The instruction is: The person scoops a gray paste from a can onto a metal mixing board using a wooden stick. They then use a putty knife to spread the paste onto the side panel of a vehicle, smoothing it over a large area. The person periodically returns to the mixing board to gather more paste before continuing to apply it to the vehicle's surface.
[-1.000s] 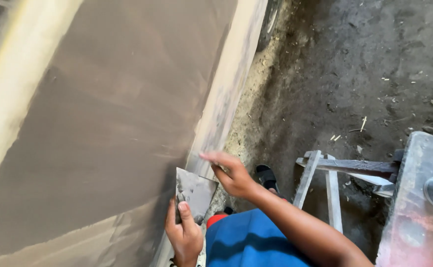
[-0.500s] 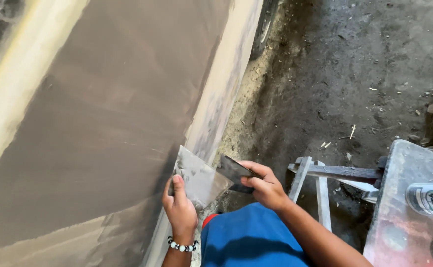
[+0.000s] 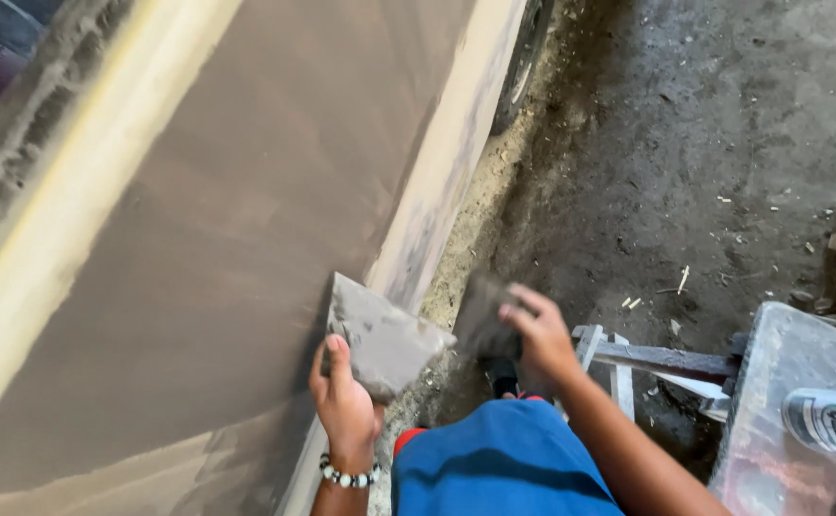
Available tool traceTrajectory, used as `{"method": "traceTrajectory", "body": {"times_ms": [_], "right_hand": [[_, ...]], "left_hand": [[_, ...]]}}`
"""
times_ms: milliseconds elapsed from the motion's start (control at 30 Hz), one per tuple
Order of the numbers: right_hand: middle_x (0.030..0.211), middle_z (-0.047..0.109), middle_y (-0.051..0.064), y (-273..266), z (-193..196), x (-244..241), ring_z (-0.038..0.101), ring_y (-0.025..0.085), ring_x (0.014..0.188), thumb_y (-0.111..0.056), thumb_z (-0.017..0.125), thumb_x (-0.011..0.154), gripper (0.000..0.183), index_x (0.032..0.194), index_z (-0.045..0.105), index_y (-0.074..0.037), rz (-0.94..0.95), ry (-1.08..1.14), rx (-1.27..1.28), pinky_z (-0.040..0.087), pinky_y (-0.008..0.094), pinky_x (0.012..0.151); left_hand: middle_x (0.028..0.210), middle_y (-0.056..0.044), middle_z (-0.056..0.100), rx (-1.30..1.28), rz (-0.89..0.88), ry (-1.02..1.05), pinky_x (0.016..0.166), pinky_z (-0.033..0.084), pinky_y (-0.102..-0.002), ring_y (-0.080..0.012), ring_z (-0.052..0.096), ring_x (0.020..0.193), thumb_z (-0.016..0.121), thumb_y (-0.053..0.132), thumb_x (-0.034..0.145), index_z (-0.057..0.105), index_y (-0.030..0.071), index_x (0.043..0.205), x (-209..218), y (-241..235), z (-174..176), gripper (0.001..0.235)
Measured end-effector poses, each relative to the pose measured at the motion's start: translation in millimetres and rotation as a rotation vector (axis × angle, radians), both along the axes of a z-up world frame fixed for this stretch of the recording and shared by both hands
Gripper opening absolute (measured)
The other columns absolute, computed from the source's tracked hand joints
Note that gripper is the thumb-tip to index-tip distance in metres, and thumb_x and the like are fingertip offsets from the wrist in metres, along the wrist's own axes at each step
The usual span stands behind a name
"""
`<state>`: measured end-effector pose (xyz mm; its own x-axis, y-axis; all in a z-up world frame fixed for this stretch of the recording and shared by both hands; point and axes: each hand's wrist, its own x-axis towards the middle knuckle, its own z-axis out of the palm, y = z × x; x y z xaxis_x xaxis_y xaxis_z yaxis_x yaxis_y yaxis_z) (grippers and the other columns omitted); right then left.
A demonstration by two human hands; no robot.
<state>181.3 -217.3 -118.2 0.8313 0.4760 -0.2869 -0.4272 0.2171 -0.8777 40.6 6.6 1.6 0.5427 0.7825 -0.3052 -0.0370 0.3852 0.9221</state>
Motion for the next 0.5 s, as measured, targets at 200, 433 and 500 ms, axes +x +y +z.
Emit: {"method": "traceTrajectory", "body": {"times_ms": [200, 433, 500], "right_hand": [[0.113, 0.072, 0.016, 41, 56, 121, 0.071, 0.027, 0.099, -0.009, 0.062, 0.092, 0.038, 0.129, 0.064, 0.003, -0.214, -0.107, -0.058, 0.060, 0.041, 0.091], [0.113, 0.070, 0.014, 102, 45, 268, 0.066, 0.021, 0.101, 0.002, 0.055, 0.098, 0.036, 0.131, 0.068, 0.002, -0.258, -0.520, -0.114, 0.056, 0.032, 0.090], [0.113, 0.071, 0.014, 119, 41, 284, 0.065, 0.020, 0.098, 0.003, 0.056, 0.098, 0.037, 0.133, 0.069, 0.000, -0.248, -0.546, -0.123, 0.055, 0.031, 0.088]], "left_hand": [[0.115, -0.018, 0.071, -0.241, -0.009, -0.041, 0.084, 0.058, -0.043, -0.0282, 0.071, 0.099, 0.060, 0.036, 0.098, 0.059, -0.006, 0.128, -8, -6, 0, 0.052], [0.118, -0.022, 0.072, -0.287, 0.078, 0.000, 0.088, 0.057, -0.046, -0.0329, 0.071, 0.103, 0.060, 0.035, 0.096, 0.059, -0.009, 0.129, -33, -3, -18, 0.055], [0.118, -0.022, 0.071, -0.263, 0.097, 0.022, 0.088, 0.057, -0.045, -0.0328, 0.071, 0.103, 0.061, 0.035, 0.096, 0.060, -0.010, 0.129, -40, -1, -38, 0.056]]}}
